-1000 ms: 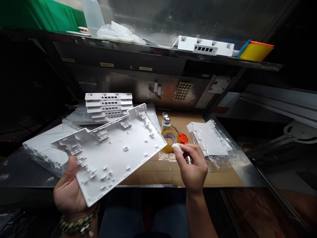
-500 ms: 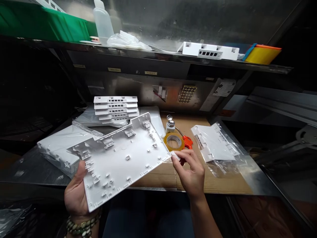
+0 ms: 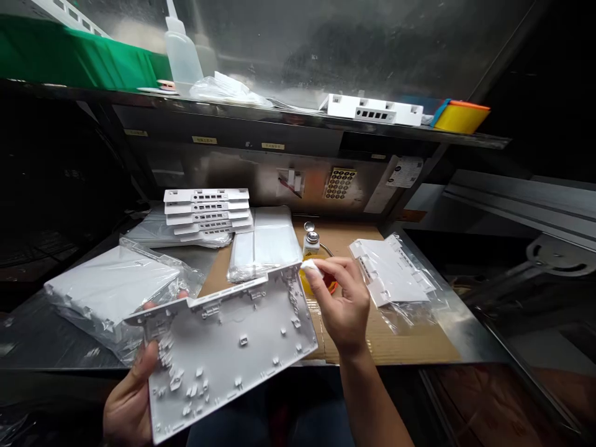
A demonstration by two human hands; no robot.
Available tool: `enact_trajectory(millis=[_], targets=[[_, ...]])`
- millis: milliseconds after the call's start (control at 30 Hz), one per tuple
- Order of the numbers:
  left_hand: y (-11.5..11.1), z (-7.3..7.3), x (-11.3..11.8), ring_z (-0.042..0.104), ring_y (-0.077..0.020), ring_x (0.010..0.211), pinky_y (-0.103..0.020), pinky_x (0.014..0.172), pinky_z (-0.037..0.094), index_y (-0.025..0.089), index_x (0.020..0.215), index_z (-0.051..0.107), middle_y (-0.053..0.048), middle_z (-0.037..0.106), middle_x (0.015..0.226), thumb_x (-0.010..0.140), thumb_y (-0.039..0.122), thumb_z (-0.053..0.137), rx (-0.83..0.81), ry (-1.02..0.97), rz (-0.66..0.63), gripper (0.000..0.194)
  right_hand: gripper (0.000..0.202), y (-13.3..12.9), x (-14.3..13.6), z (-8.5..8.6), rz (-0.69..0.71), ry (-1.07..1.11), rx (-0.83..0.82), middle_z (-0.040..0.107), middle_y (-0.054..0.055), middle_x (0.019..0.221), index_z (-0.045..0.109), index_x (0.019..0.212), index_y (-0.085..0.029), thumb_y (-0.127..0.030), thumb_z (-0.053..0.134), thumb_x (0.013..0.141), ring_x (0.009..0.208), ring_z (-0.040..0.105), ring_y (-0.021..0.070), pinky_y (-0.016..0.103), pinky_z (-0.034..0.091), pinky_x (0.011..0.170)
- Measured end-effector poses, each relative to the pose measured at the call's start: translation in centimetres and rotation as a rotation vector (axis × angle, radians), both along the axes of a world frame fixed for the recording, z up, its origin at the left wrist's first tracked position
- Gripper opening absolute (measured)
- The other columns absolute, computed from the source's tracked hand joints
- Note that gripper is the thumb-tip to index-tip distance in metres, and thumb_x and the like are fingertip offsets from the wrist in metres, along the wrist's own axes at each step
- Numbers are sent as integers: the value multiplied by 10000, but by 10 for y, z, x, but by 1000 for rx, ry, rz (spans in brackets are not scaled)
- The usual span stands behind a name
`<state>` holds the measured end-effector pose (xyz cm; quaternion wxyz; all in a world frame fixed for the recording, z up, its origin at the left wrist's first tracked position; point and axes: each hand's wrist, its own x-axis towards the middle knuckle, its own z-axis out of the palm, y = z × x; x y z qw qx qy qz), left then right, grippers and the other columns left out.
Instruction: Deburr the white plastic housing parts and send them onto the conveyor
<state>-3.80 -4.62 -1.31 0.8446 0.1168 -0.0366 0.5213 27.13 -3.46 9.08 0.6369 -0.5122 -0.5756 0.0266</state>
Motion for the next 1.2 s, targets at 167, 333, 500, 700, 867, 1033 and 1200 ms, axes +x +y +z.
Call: enact_trajectory(millis=[167,333,500,700,867,1033,1200], targets=[[-1,32,26,202,-173,1539,-455,1269,-41,441,1589,341,66,453,1606,1055,242,-47,130,-44,36,689,107,3,1,-8,-2,39,-30,651,15,934,772,1038,-216,-200,707,954,764,579,123,275,491,628],[1,34,26,297,-174,1519,-471,1270,12,437,1585,349,47,485,1595,1042,150,-43,149,-38,10,729,109,-3,1,-11,-60,67,35,663,29,955,771,1032,-222,-197,716,941,829,615,154,292,516,662],[2,8,7,464,-293,1441,-521,1250,254,445,1573,383,-3,595,1503,1071,311,319,-198,312,73,523,101,-2,8,-16,-61,-4,-31,659,24,927,772,1019,-208,-196,699,951,769,591,133,273,499,628],[0,-5,5,484,-325,1423,-563,1218,323,373,1597,379,-51,604,1494,1075,335,366,-202,435,160,523,90,-4,9,-19,-56,89,-47,662,30,944,778,999,-213,-233,701,956,820,620,146,278,513,653],[1,14,26,445,-291,1456,-552,1255,242,389,1548,467,-31,618,1478,1089,252,250,-4,278,50,526,101,-4,15,-23,-12,41,-124,667,30,946,776,1007,-213,-255,696,961,812,625,146,280,517,658],[0,35,51,428,-237,1481,-509,1287,187,446,1531,472,24,615,1492,1035,88,314,-41,275,172,631,105,-2,20,-25,-61,77,-111,675,40,957,782,985,-209,-287,728,941,823,634,160,286,511,644],[-3,48,79,428,-250,1496,-482,1290,239,461,1408,561,53,529,1581,1010,203,578,-99,506,323,475,109,-10,-26,-6,85,-7,-6,649,18,949,755,1027,-233,-188,724,934,813,601,142,276,498,677]])
